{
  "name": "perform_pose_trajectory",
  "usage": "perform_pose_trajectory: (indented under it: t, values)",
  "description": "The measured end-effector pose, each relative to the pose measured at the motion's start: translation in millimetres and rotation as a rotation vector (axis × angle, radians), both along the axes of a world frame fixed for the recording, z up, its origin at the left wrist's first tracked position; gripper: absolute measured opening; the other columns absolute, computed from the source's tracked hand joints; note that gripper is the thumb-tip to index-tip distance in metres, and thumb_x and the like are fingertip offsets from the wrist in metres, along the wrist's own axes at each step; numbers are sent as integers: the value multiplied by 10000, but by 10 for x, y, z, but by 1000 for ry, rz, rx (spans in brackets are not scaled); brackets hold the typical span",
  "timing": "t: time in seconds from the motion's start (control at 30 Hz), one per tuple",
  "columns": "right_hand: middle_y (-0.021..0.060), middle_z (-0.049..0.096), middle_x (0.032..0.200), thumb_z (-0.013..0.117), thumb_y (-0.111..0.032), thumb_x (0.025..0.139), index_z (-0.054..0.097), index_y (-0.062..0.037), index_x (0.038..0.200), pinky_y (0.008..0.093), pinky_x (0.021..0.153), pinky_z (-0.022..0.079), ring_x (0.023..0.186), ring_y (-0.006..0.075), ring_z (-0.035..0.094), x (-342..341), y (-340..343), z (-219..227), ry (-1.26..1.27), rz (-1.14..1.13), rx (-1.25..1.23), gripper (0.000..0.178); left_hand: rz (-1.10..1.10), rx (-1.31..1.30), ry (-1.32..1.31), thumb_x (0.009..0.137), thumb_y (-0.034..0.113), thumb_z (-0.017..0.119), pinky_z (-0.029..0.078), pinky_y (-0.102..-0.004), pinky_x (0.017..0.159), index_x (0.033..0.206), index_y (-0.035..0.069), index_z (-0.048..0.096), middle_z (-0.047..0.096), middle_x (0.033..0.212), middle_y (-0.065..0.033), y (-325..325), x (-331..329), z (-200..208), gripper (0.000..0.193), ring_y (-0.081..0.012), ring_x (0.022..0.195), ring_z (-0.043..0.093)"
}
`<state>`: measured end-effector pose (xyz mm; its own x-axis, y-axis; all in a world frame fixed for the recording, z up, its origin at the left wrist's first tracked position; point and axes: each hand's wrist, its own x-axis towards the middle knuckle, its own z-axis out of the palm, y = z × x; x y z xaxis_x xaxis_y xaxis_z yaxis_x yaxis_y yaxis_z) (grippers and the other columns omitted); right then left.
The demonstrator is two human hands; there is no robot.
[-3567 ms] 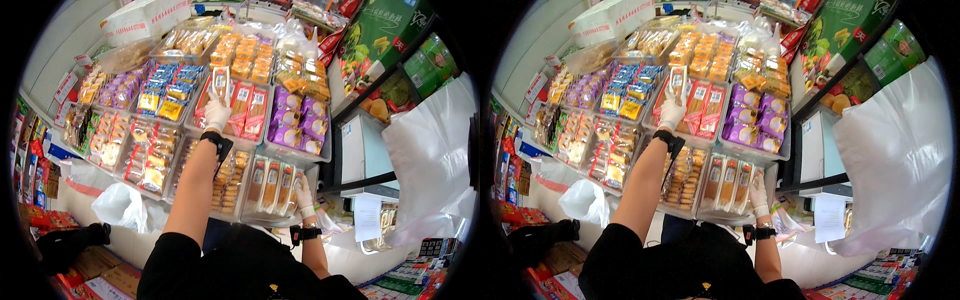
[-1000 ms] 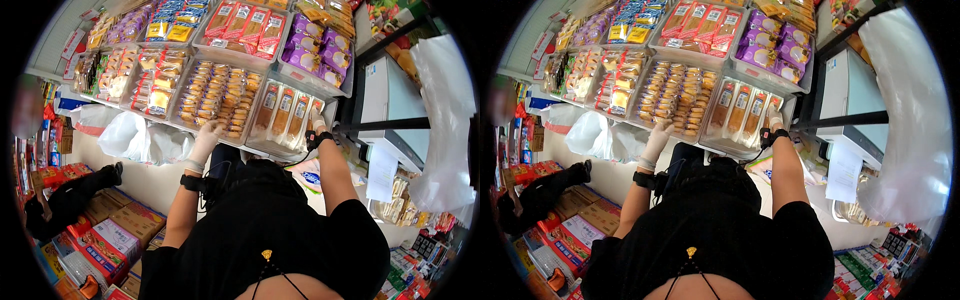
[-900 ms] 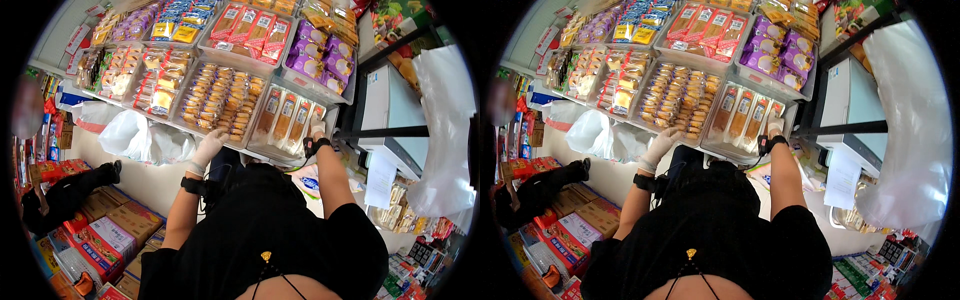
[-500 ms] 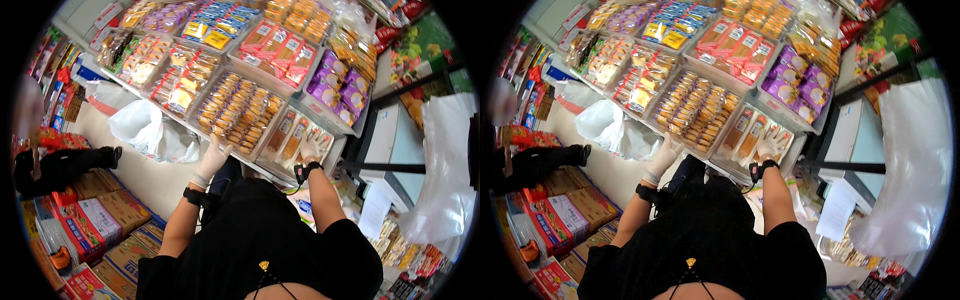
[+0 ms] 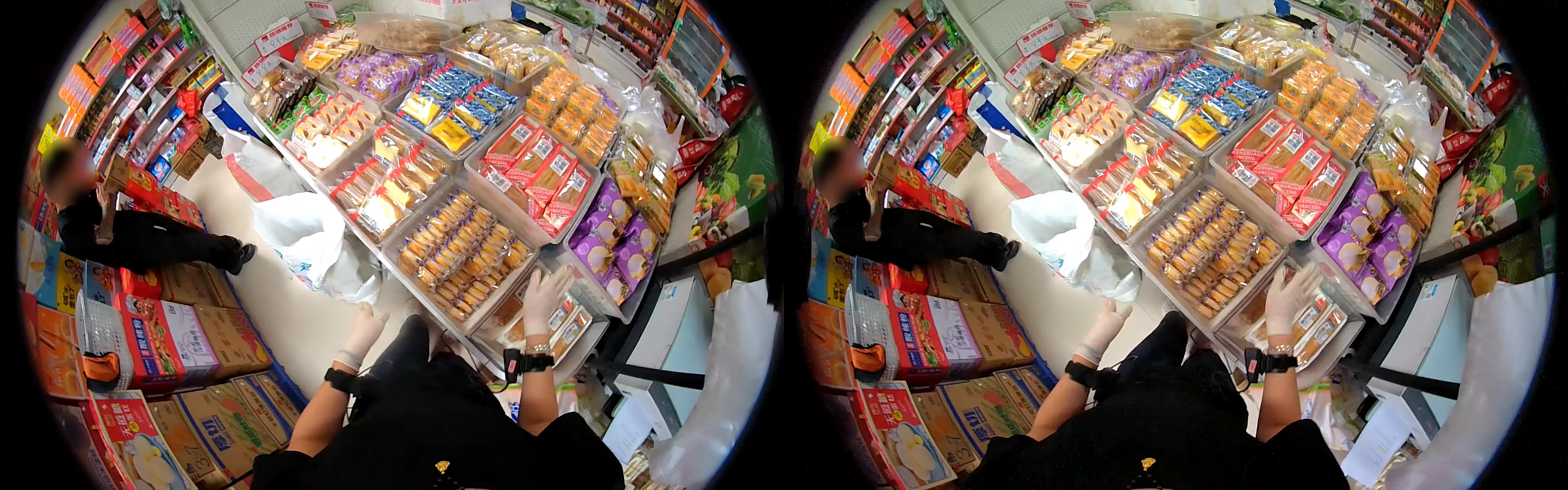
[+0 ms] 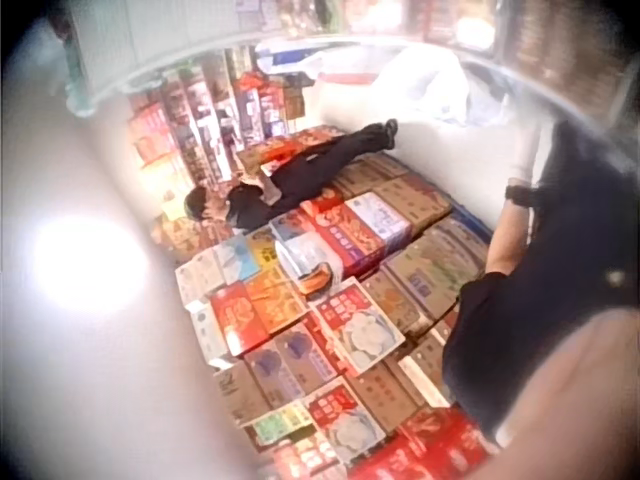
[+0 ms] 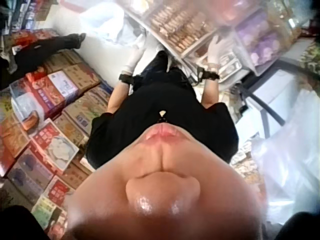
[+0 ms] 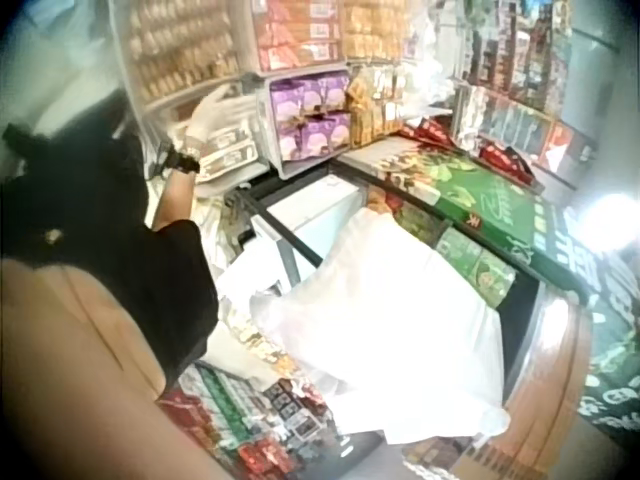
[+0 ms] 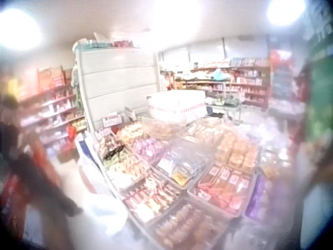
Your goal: The person organizes various packaged food items on a shelf, moving trays of snacks and individual packets of dried fish to arrange them neatly.
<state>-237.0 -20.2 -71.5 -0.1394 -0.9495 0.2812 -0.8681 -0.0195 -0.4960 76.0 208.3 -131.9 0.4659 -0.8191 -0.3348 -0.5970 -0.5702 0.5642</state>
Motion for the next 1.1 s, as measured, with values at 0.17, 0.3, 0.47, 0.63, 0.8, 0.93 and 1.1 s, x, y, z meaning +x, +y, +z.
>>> perform_pose_trajectory:
  t: [0.17,0.3,0.47,0.63,0.8,0.93,1.1]
  values:
    - [225,331,1402,536,-328,868,283,15,1379,478,1081,191,1301,419,252,297,-312,584,-63,200,-68,665,40,-97,181,828,327,586,294,-393,1058,1322,-56,359,318,1371,-310,-440,13,409,665,-410,1298,294]
    - [211,491,1262,523,-336,873,367,-31,1352,453,1019,305,1194,403,411,398,-459,852,46,363,50,589,-141,-38,284,851,357,548,343,-384,1019,1302,-16,419,441,1297,-276,-729,159,693,599,-382,1231,410]
    - [97,682,821,450,-304,939,611,-79,1181,299,826,466,808,204,629,861,-229,1700,-392,1151,1086,368,-212,-37,539,881,364,510,478,-327,834,1209,61,564,654,1002,-176,-968,588,732,450,-262,916,642]
    - [77,656,695,460,-316,947,687,-89,1011,280,714,481,678,170,596,1274,-189,1044,-48,798,1139,327,-156,46,789,897,290,547,454,-219,574,967,-8,622,637,790,-60,-1070,1078,795,315,-108,646,578]
    - [125,662,792,450,-351,916,635,-48,946,326,721,486,749,252,623,939,-23,96,481,1067,895,357,-102,365,1039,867,369,566,420,-214,447,816,36,570,603,676,-48,-485,2001,362,337,-107,547,583]
    - [178,663,907,360,-442,917,633,-33,970,385,811,462,902,338,617,945,264,178,340,913,975,495,-89,817,732,852,460,576,403,-206,408,820,74,585,621,665,-20,37,2199,470,388,-104,443,530]
    - [218,633,920,398,-384,903,636,-12,939,431,853,440,922,390,582,1436,234,11,241,633,812,443,-116,685,663,763,580,582,496,-331,711,1091,71,637,619,960,-93,429,2011,-51,608,-207,874,578]
